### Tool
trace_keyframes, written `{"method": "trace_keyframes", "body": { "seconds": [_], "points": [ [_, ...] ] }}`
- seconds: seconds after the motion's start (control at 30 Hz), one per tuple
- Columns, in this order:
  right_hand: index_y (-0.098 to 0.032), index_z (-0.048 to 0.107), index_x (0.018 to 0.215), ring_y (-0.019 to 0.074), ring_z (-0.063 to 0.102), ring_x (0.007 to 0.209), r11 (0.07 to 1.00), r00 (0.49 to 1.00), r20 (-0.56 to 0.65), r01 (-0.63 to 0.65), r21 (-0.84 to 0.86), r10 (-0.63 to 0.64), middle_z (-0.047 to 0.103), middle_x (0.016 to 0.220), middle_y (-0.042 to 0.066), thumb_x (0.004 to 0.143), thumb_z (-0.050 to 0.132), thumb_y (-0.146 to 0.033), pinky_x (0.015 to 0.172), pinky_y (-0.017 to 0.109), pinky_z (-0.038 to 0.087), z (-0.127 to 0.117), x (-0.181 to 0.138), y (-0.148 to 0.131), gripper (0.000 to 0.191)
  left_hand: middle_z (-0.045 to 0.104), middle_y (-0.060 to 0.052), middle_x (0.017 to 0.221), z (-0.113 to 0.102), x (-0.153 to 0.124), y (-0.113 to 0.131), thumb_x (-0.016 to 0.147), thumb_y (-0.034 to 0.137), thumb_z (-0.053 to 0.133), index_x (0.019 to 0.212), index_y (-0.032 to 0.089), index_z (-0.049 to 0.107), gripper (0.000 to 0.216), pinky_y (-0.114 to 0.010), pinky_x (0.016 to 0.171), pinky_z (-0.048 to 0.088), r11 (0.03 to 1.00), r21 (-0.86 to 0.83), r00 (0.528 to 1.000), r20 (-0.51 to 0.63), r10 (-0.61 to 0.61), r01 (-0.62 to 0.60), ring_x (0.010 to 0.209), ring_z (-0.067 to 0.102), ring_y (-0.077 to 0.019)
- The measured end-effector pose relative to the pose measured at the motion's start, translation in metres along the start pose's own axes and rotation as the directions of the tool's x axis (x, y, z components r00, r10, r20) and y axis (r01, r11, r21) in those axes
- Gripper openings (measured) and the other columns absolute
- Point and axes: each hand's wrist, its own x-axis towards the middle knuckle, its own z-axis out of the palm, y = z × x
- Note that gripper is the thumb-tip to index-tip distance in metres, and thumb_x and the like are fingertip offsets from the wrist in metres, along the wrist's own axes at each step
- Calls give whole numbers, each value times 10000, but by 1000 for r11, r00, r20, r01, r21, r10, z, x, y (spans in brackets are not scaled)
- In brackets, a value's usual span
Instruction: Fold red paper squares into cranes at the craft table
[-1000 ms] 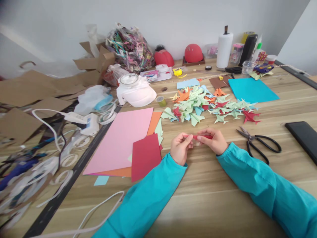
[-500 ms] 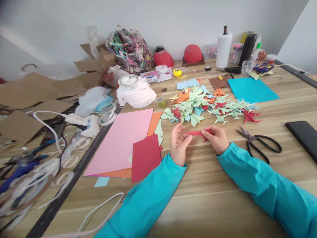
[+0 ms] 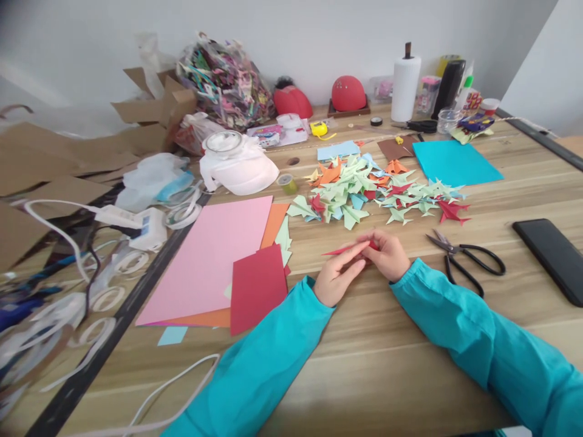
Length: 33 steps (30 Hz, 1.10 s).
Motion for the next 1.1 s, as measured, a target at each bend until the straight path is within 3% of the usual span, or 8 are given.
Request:
{"method": "trace_keyframes", "body": {
  "seconds": [0.07, 0.13, 0.23, 0.33, 0.47, 0.67, 0.9, 1.1],
  "points": [
    [-171, 543, 878, 132, 604, 574, 999, 1000, 22, -15, 28, 15, 644, 644, -1, 623, 709, -439, 544, 254, 486, -1, 0, 0, 406, 606, -62, 1154, 0, 0, 1, 764, 274, 586, 1073, 220, 638, 318, -378, 963, 419, 1000, -18, 1000, -12, -16, 15, 1109, 522, -228],
    [-180, 508, 923, 132, 596, 519, 997, 998, 56, -32, 73, 27, 635, 595, -14, 648, 694, -433, 511, 254, 473, -1, 0, -1, 417, 617, -58, 1137, -1, 0, -1, 768, 295, 583, 1058, 219, 646, 307, -358, 923, 450, 995, -85, 993, -98, -66, 58, 1082, 541, -223],
    [-189, 493, 967, 132, 601, 509, 992, 998, 60, -14, 128, 6, 661, 634, -2, 685, 670, -407, 515, 259, 471, -1, 0, -2, 397, 648, -56, 1072, -3, 2, -7, 749, 338, 606, 1050, 213, 650, 329, -307, 820, 501, 965, -232, 959, -221, -175, 123, 989, 589, -204],
    [-190, 526, 946, 132, 604, 523, 988, 999, 35, 14, 151, -19, 672, 666, 6, 702, 654, -388, 535, 268, 477, -2, 0, -1, 339, 678, -59, 980, -4, 4, -14, 691, 348, 663, 1026, 205, 660, 364, -277, 687, 522, 919, -363, 929, -263, -260, 154, 856, 624, -186],
    [-185, 591, 909, 128, 604, 556, 991, 997, 48, 50, 127, -56, 671, 687, 12, 720, 641, -375, 542, 262, 470, -2, -1, 2, 272, 699, -51, 819, -5, 6, -17, 598, 274, 736, 962, 182, 677, 380, -261, 645, 514, 890, -431, 921, -265, -285, 151, 721, 630, -151],
    [-199, 636, 897, 121, 591, 640, 989, 991, 55, 118, 92, -124, 665, 767, 18, 699, 680, -326, 547, 246, 468, -1, -1, 3, 240, 703, -51, 813, -5, 7, -15, 543, 216, 764, 872, 175, 679, 343, -271, 654, 524, 878, -461, 928, -257, -270, 128, 711, 642, -152],
    [-205, 655, 868, 122, 597, 709, 991, 991, 81, 103, 84, -109, 676, 897, 34, 678, 702, -309, 580, 238, 480, 1, -3, -3, 222, 702, -45, 747, -5, 6, -15, 545, 208, 764, 828, 158, 673, 301, -281, 673, 529, 903, -413, 936, -256, -240, 118, 681, 645, -150],
    [-192, 661, 820, 156, 622, 770, 986, 987, 102, 109, 127, -123, 676, 831, 31, 633, 739, -282, 697, 297, 516, 1, -3, -4, 222, 698, -41, 740, -5, 5, -15, 552, 235, 763, 788, 148, 668, 269, -291, 678, 534, 910, -399, 941, -250, -227, 114, 670, 644, -151]
  ]
}}
